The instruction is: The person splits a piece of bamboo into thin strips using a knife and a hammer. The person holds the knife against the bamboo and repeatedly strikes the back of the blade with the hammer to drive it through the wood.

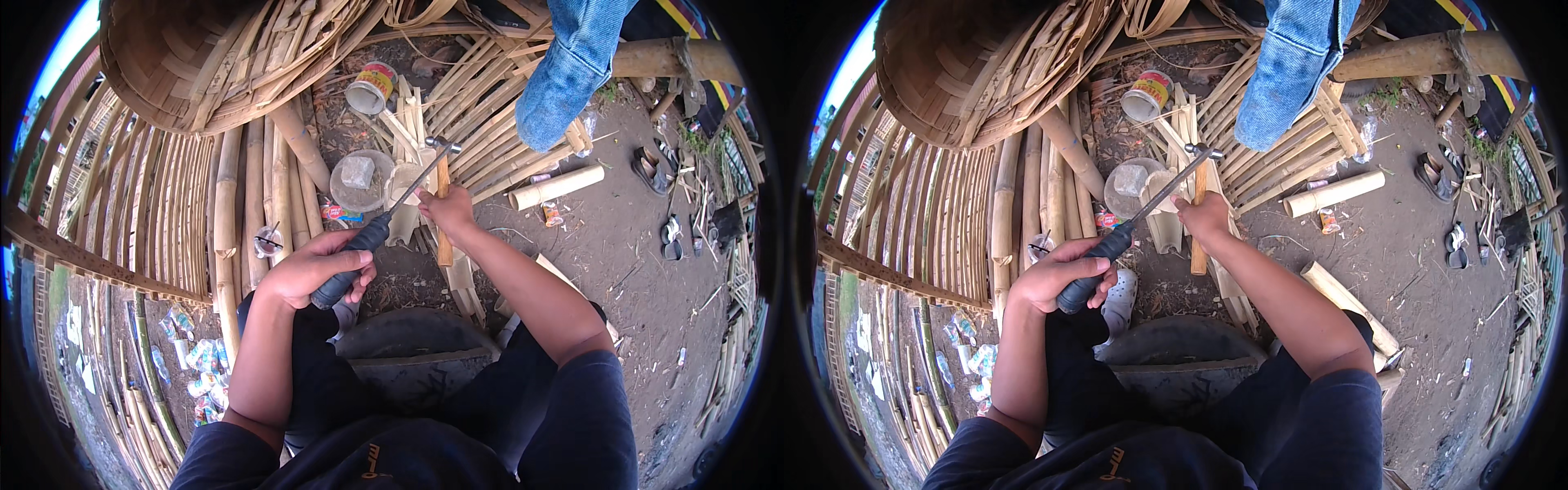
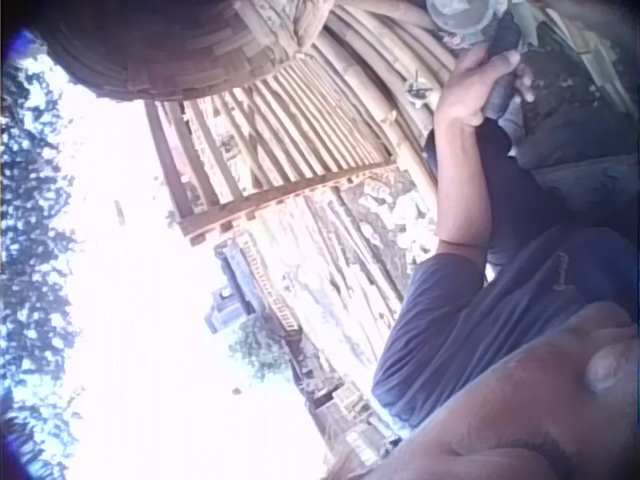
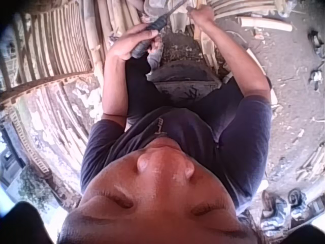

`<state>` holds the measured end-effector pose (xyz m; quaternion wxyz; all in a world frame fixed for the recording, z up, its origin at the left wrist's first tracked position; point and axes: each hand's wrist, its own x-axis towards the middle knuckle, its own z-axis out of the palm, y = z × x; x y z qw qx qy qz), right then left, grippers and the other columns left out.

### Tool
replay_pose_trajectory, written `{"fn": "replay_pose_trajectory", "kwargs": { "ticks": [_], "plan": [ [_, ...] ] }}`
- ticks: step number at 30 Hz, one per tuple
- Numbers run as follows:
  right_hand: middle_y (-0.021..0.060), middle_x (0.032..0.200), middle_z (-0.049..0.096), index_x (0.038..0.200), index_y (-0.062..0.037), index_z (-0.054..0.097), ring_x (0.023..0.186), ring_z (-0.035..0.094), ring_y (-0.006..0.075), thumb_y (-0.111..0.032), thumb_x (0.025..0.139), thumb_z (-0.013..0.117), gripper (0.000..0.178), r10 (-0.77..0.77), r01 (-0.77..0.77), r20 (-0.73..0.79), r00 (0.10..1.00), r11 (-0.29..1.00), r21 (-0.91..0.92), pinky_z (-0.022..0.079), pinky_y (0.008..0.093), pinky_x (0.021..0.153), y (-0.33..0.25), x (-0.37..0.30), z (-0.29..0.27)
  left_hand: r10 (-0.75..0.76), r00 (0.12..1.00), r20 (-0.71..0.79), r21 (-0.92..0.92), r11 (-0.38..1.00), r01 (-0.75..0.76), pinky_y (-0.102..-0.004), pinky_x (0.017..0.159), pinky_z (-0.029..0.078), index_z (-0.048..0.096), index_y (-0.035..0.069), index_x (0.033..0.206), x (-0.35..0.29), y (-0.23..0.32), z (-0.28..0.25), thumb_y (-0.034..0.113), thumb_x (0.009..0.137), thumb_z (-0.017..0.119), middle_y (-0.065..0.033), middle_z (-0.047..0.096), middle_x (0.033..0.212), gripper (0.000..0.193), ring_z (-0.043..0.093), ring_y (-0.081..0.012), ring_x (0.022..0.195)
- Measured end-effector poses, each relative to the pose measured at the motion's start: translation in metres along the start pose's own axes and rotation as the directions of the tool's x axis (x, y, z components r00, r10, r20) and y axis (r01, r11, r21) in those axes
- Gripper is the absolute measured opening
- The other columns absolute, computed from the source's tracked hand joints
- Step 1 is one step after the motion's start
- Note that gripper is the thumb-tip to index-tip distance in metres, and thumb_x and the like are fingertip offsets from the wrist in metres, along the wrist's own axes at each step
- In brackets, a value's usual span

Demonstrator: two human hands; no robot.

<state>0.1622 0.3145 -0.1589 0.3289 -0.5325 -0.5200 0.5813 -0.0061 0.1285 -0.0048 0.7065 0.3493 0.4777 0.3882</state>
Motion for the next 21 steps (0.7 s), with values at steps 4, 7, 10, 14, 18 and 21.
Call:
{"fn": "replay_pose_trajectory", "kwargs": {
  "ticks": [4, 7, 10, 14, 18, 21],
  "plan": [
    [0.0119, 0.066, 0.064, 0.074, 0.0044, 0.057, 0.055, 0.062, 0.0157, -0.022, 0.081, 0.076, 0.033, -0.010, 0.009, 0.006, 1.000, 0.999, 0.040, 0.047, 0.0310, 0.050, 0.002, 0.001, 0.001, -0.069, 0.997, -0.023, 0.100, 0.992, 0.071, -0.0259, 0.056, 0.049, 0.053, -0.002, 0.114, 0.003, -0.004, -0.002, 0.017, 0.090, 0.061, -0.0077, 0.062, 0.085, 0.031, 0.063, -0.0149, 0.072],
    [0.0121, 0.066, 0.064, 0.073, 0.0043, 0.056, 0.055, 0.063, 0.0159, -0.021, 0.081, 0.076, 0.033, -0.018, 0.018, -0.008, 1.000, 0.999, 0.038, 0.048, 0.0304, 0.049, 0.011, 0.008, 0.000, -0.077, 0.996, -0.037, 0.175, 0.981, 0.083, -0.0254, 0.058, 0.049, 0.056, -0.001, 0.106, 0.007, -0.004, 0.003, 0.020, 0.091, 0.061, -0.0064, 0.062, 0.084, 0.026, 0.063, -0.0139, 0.074],
    [0.0124, 0.065, 0.064, 0.074, 0.0044, 0.056, 0.056, 0.063, 0.0160, -0.019, 0.081, 0.075, 0.032, -0.025, 0.025, -0.020, 0.999, 1.000, 0.000, 0.048, 0.0299, 0.048, 0.014, 0.012, -0.001, -0.048, 0.997, -0.063, 0.061, 0.997, 0.052, -0.0261, 0.061, 0.052, 0.058, -0.001, 0.100, 0.008, -0.004, 0.004, 0.020, 0.091, 0.061, -0.0060, 0.062, 0.082, 0.023, 0.063, -0.0135, 0.074],
    [0.0130, 0.065, 0.065, 0.074, 0.0044, 0.055, 0.056, 0.064, 0.0168, -0.018, 0.081, 0.075, 0.030, -0.037, 0.039, -0.031, 0.999, 0.999, 0.033, 0.048, 0.0301, 0.048, 0.013, 0.011, -0.004, 0.008, 0.998, -0.068, -0.004, 1.000, -0.009, -0.0276, 0.068, 0.055, 0.059, -0.003, 0.104, 0.014, -0.005, -0.013, 0.021, 0.091, 0.061, -0.0081, 0.062, 0.084, 0.027, 0.065, -0.0167, 0.074],
    [0.0133, 0.082, 0.064, 0.093, 0.0091, 0.057, 0.068, 0.065, 0.0165, -0.009, 0.085, 0.070, 0.024, 0.023, -0.023, 0.018, 1.000, 1.000, -0.008, 0.056, 0.0237, 0.060, 0.004, 0.011, -0.008, 0.000, 0.988, -0.151, 0.077, 0.997, 0.012, -0.0245, 0.059, 0.049, 0.056, -0.005, 0.111, 0.009, -0.003, -0.011, 0.021, 0.093, 0.059, -0.0083, 0.062, 0.083, 0.032, 0.064, -0.0165, 0.068],
    [0.0135, 0.081, 0.064, 0.093, 0.0093, 0.057, 0.068, 0.066, 0.0174, -0.008, 0.085, 0.070, 0.023, 0.043, -0.043, 0.018, 0.999, 0.999, -0.013, 0.057, 0.0244, 0.060, -0.001, 0.009, -0.009, 0.000, 0.983, -0.183, -0.014, 1.000, -0.002, -0.0238, 0.055, 0.047, 0.058, -0.005, 0.107, 0.009, -0.004, -0.005, 0.021, 0.094, 0.057, -0.0049, 0.059, 0.077, 0.029, 0.058, -0.0125, 0.060]
  ]
}}
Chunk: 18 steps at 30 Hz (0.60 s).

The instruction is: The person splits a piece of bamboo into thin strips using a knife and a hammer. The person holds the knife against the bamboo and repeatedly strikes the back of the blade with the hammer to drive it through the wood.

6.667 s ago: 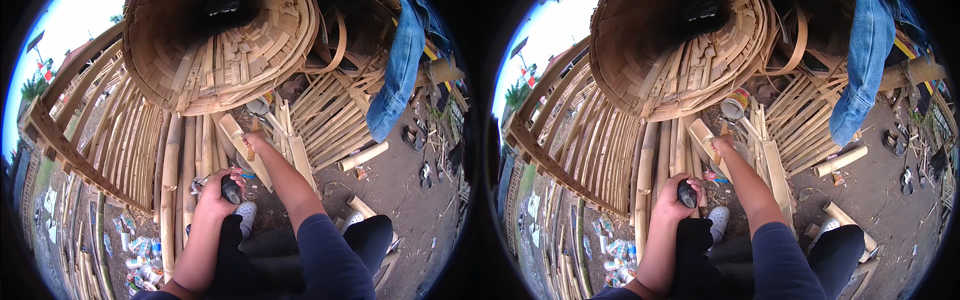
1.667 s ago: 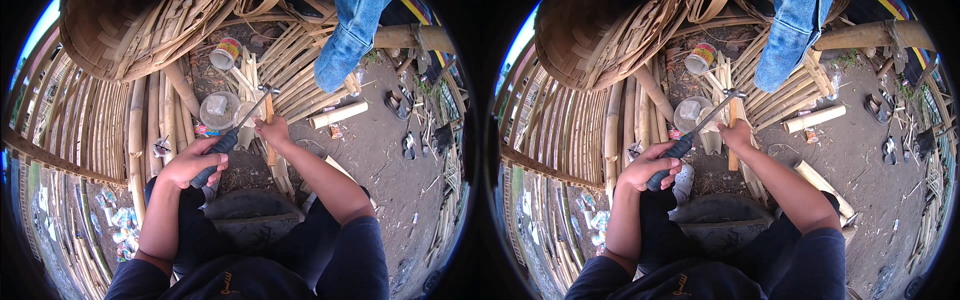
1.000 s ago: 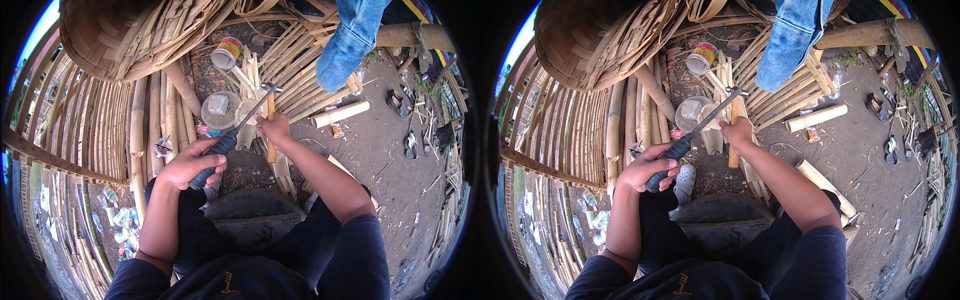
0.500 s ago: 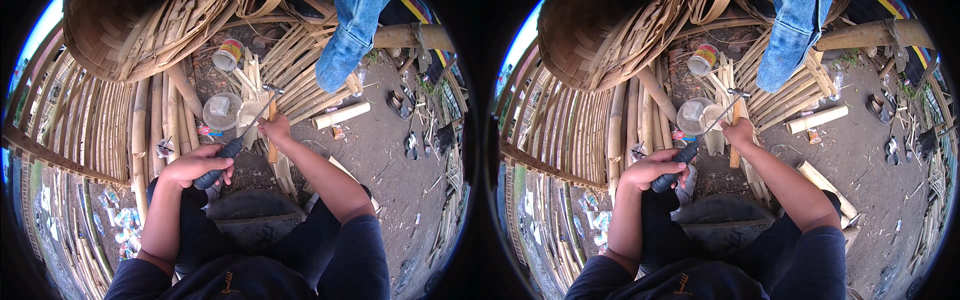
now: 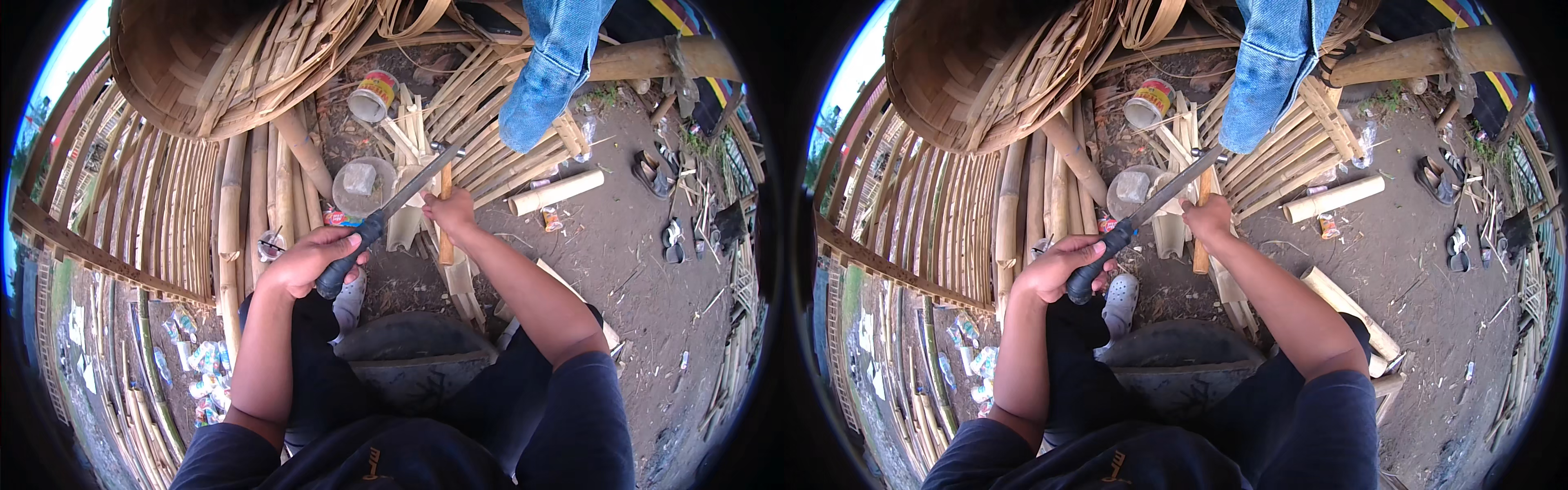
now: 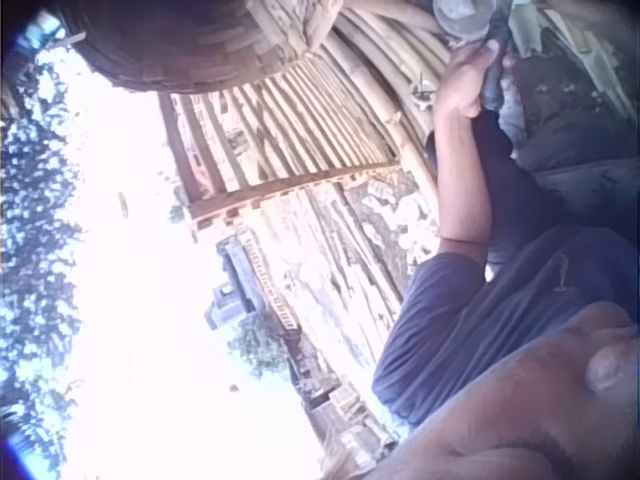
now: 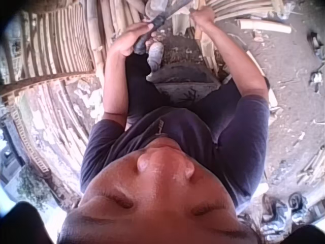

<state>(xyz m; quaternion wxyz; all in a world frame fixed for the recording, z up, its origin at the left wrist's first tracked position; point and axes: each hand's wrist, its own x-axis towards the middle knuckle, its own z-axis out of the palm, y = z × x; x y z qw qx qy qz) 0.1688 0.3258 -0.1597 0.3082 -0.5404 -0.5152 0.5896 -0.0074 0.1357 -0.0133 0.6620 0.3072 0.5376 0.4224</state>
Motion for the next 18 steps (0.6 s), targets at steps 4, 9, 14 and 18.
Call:
{"fn": "replay_pose_trajectory", "kwargs": {
  "ticks": [4, 9, 14, 18],
  "plan": [
    [0.0149, 0.082, 0.064, 0.092, 0.0101, 0.056, 0.068, 0.067, 0.0189, -0.006, 0.085, 0.069, 0.022, -0.001, 0.001, 0.018, 1.000, 1.000, -0.001, 0.058, 0.0255, 0.059, -0.006, -0.003, 0.001, -0.095, 0.995, -0.018, -0.010, 0.995, 0.095, -0.0232, 0.051, 0.041, 0.060, -0.004, 0.102, 0.003, 0.004, 0.002, 0.023, 0.093, 0.060, -0.0016, 0.056, 0.071, 0.029, 0.048, -0.0086, 0.052],
    [0.0150, 0.068, 0.065, 0.080, 0.0061, 0.053, 0.058, 0.067, 0.0185, -0.015, 0.083, 0.073, 0.029, -0.074, 0.074, -0.029, 0.997, 0.997, -0.010, 0.050, 0.0298, 0.048, 0.005, 0.004, -0.001, 0.022, 0.983, -0.181, 0.208, 0.978, 0.016, -0.0221, 0.049, 0.037, 0.061, -0.001, 0.086, 0.007, -0.004, 0.019, 0.024, 0.092, 0.062, -0.0001, 0.055, 0.069, 0.026, 0.046, -0.0067, 0.051],
    [0.0149, 0.067, 0.066, 0.081, 0.0046, 0.054, 0.058, 0.067, 0.0188, -0.017, 0.082, 0.073, 0.029, -0.065, 0.065, -0.016, 0.998, 0.997, -0.031, 0.051, 0.0311, 0.051, 0.007, 0.007, 0.003, 0.058, 0.974, -0.220, 0.235, 0.972, -0.005, -0.0221, 0.049, 0.036, 0.059, 0.001, 0.081, 0.008, -0.007, 0.024, 0.023, 0.091, 0.062, -0.0003, 0.055, 0.069, 0.025, 0.045, -0.0066, 0.051],
    [0.0153, 0.067, 0.067, 0.081, 0.0043, 0.054, 0.058, 0.067, 0.0189, -0.019, 0.082, 0.073, 0.030, -0.089, 0.088, -0.012, 0.996, 0.996, -0.029, 0.052, 0.0311, 0.053, 0.012, 0.012, 0.003, 0.061, 0.977, -0.206, 0.206, 0.978, -0.018, -0.0223, 0.050, 0.035, 0.059, 0.000, 0.081, 0.010, -0.009, 0.024, 0.023, 0.091, 0.062, -0.0001, 0.054, 0.070, 0.025, 0.044, -0.0068, 0.052]
  ]
}}
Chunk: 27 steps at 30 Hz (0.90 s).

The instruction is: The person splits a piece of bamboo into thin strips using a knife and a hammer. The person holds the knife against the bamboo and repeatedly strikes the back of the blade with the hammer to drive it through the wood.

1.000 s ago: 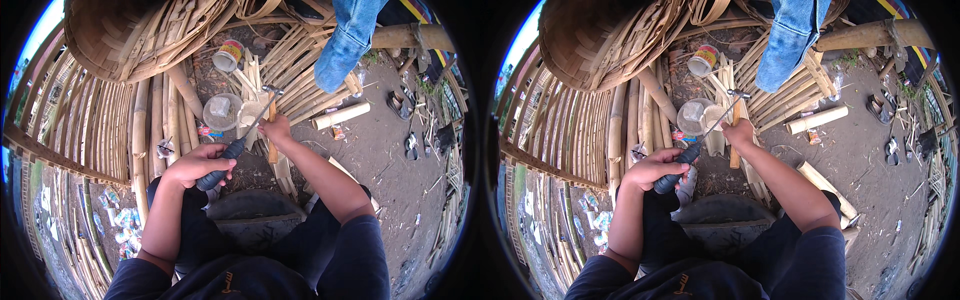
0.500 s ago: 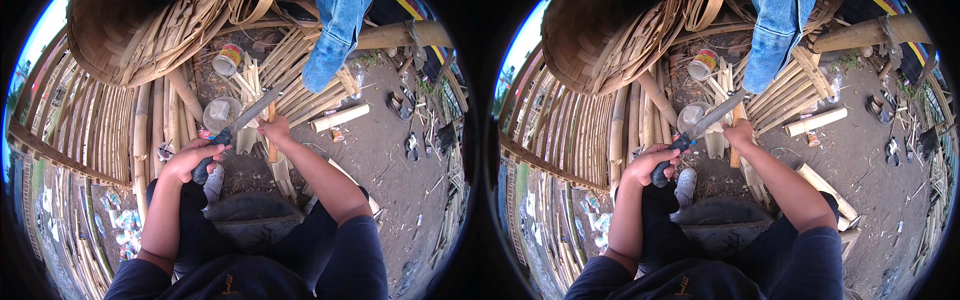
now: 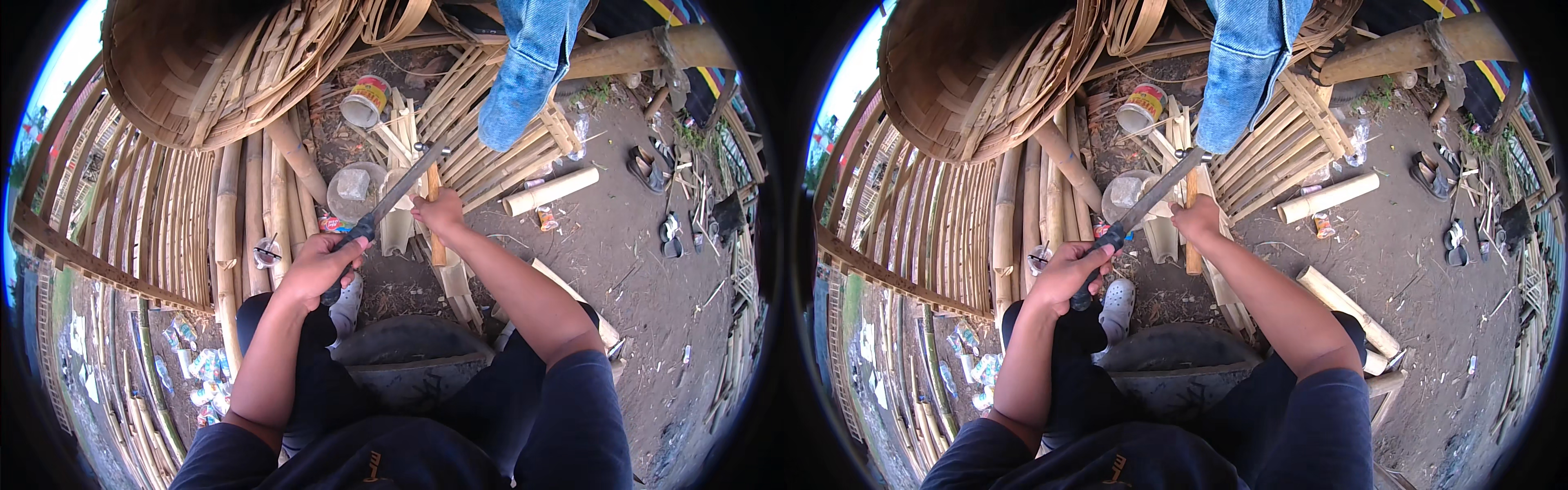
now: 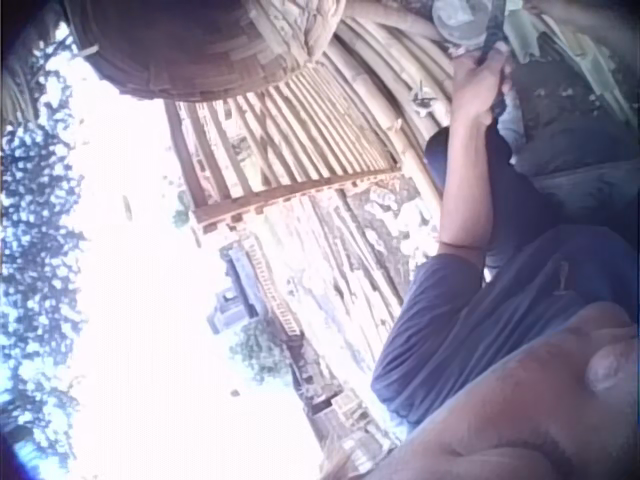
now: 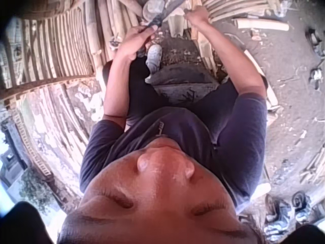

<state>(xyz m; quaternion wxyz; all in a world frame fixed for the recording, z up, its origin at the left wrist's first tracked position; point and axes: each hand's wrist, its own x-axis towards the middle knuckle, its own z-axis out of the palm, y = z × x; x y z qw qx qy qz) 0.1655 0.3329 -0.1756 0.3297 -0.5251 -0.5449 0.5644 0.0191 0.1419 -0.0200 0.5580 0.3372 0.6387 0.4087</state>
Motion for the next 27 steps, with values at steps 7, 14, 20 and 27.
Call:
{"fn": "replay_pose_trajectory", "kwargs": {
  "ticks": [7, 14, 20, 27],
  "plan": [
    [0.0156, 0.068, 0.067, 0.081, 0.0049, 0.054, 0.060, 0.068, 0.0194, -0.018, 0.083, 0.072, 0.029, 0.001, -0.001, -0.014, 1.000, 0.999, -0.051, 0.053, 0.0313, 0.053, -0.003, -0.001, 0.000, -0.119, 0.978, 0.171, -0.231, 0.960, 0.157, -0.0248, 0.056, 0.045, 0.059, -0.002, 0.096, -0.001, 0.004, -0.005, 0.020, 0.092, 0.060, -0.0007, 0.056, 0.073, 0.022, 0.054, -0.0105, 0.058],
    [0.0173, 0.069, 0.064, 0.083, 0.0090, 0.054, 0.062, 0.069, 0.0205, -0.012, 0.084, 0.071, 0.028, -0.009, 0.003, 0.052, 0.999, 0.994, 0.105, 0.053, 0.0291, 0.049, -0.019, -0.013, -0.007, -0.133, 0.981, 0.141, -0.187, 0.969, 0.158, -0.0297, 0.063, 0.055, 0.058, 0.001, 0.097, 0.007, -0.006, 0.003, 0.013, 0.086, 0.066, -0.0071, 0.062, 0.080, 0.019, 0.065, -0.0156, 0.067],
    [0.0134, 0.066, 0.059, 0.083, 0.0085, 0.054, 0.051, 0.061, 0.0190, -0.021, 0.088, 0.066, 0.032, 0.130, -0.132, 0.102, 0.986, 0.991, 0.014, 0.046, 0.0306, 0.040, -0.058, -0.026, -0.033, 0.019, 0.998, 0.053, 0.236, 0.971, -0.031, -0.0252, 0.047, 0.041, 0.059, 0.001, 0.087, 0.013, -0.010, 0.003, 0.017, 0.085, 0.066, -0.0024, 0.056, 0.066, 0.017, 0.050, -0.0089, 0.048],
    [0.0077, 0.062, 0.053, 0.084, 0.0036, 0.053, 0.042, 0.047, 0.0146, -0.021, 0.091, 0.061, 0.027, 0.172, -0.167, 0.138, 0.975, 0.985, -0.043, 0.039, 0.0313, 0.037, -0.064, -0.046, -0.076, -0.059, 0.998, -0.001, 0.199, 0.978, 0.058, -0.0244, 0.044, 0.035, 0.058, 0.002, 0.079, 0.015, -0.007, 0.006, 0.031, 0.089, 0.065, 0.0006, 0.049, 0.060, 0.031, 0.044, -0.0079, 0.045]
  ]
}}
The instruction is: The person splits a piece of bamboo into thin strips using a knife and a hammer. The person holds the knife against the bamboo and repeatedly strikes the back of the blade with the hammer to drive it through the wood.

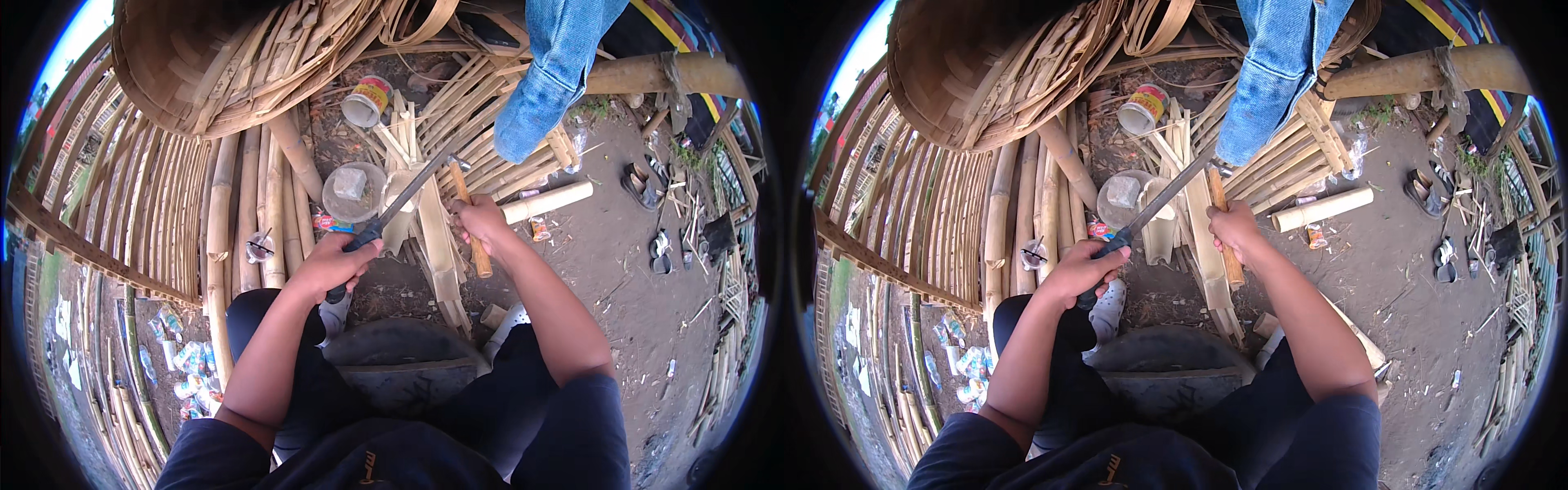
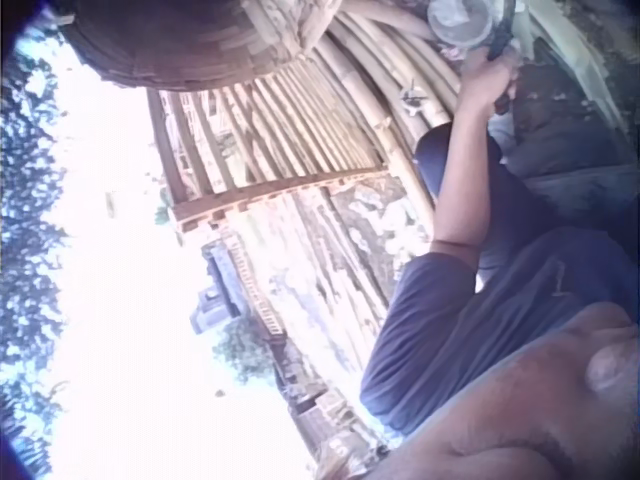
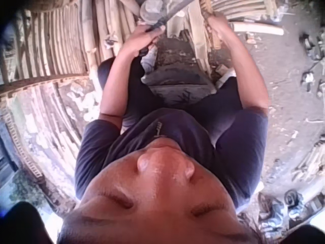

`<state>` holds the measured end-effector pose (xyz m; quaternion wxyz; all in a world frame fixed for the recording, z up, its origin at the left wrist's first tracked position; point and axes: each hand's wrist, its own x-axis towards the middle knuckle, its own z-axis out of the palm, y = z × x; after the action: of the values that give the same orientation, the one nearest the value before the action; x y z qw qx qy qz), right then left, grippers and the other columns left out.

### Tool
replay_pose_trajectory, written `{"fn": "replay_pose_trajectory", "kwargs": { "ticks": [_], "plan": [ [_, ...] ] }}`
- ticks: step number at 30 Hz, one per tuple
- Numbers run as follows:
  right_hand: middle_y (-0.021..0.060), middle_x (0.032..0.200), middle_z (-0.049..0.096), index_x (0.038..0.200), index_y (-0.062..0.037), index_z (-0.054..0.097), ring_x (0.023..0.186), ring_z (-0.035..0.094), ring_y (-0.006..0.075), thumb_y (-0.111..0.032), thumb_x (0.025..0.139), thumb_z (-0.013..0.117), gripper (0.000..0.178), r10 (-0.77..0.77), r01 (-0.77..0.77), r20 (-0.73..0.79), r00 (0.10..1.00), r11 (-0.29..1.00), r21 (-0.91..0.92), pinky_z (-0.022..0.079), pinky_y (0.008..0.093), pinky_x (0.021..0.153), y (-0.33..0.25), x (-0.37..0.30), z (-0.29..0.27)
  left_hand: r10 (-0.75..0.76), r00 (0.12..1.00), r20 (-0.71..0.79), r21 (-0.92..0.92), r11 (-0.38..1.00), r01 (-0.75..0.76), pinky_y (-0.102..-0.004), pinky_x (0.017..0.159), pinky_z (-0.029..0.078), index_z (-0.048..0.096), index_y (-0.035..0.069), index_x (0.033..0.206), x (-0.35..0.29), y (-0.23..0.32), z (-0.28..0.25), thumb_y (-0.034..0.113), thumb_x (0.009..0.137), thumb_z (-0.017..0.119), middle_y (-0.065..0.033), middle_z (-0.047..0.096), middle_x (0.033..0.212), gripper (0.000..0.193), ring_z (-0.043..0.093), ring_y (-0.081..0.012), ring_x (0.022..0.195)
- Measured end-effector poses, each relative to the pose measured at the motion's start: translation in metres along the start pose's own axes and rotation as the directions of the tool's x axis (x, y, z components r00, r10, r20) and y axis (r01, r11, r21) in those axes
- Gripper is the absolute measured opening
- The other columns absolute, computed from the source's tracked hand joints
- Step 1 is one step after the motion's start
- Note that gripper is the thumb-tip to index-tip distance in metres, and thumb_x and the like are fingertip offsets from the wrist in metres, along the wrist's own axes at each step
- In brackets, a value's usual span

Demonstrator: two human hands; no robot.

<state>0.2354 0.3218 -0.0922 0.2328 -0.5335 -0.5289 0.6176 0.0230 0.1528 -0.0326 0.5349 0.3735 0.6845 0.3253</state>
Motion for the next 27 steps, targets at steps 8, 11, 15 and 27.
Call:
{"fn": "replay_pose_trajectory", "kwargs": {
  "ticks": [8, 11, 15, 27],
  "plan": [
    [0.0027, 0.059, 0.048, 0.096, -0.0004, 0.054, 0.039, 0.043, 0.0113, -0.024, 0.090, 0.062, 0.025, 0.147, -0.120, 0.045, 0.988, 0.921, -0.370, 0.033, 0.0284, 0.036, -0.005, -0.051, -0.032, 0.005, 1.000, 0.004, 0.022, 1.000, -0.005, -0.0241, 0.042, 0.034, 0.057, 0.001, 0.084, -0.001, 0.005, 0.000, 0.034, 0.091, 0.064, 0.0010, 0.048, 0.060, 0.034, 0.043, -0.0072, 0.044],
    [0.0085, 0.057, 0.051, 0.095, 0.0020, 0.056, 0.041, 0.049, 0.0170, -0.021, 0.089, 0.061, 0.025, -0.027, 0.025, 0.002, 1.000, 0.874, -0.485, 0.038, 0.0332, 0.040, -0.016, -0.070, -0.025, -0.016, 1.000, 0.015, -0.086, 0.996, 0.017, -0.0242, 0.042, 0.034, 0.057, 0.000, 0.086, 0.003, 0.003, -0.002, 0.033, 0.091, 0.063, 0.0007, 0.048, 0.061, 0.034, 0.043, -0.0076, 0.044],
    [0.0185, 0.066, 0.060, 0.099, 0.0026, 0.060, 0.058, 0.062, 0.0305, -0.025, 0.088, 0.061, 0.029, -0.328, 0.279, 0.035, 0.944, 0.736, -0.617, 0.049, 0.0399, 0.058, -0.009, -0.064, -0.028, -0.017, 1.000, 0.011, -0.131, 0.991, 0.018, -0.0243, 0.041, 0.034, 0.057, -0.001, 0.086, 0.005, 0.007, -0.003, 0.033, 0.092, 0.063, 0.0002, 0.048, 0.062, 0.035, 0.043, -0.0079, 0.044],
    [0.0216, 0.078, 0.064, 0.103, -0.0051, 0.066, 0.074, 0.064, 0.0354, -0.029, 0.088, 0.061, 0.028, -0.213, 0.232, 0.105, 0.971, 0.767, -0.598, 0.049, 0.0409, 0.070, -0.023, -0.060, -0.013, -0.034, 0.999, 0.024, -0.215, 0.976, 0.038, -0.0236, 0.041, 0.034, 0.057, -0.002, 0.089, 0.004, 0.010, -0.001, 0.035, 0.091, 0.062, 0.0001, 0.048, 0.062, 0.038, 0.043, -0.0077, 0.045]
  ]
}}
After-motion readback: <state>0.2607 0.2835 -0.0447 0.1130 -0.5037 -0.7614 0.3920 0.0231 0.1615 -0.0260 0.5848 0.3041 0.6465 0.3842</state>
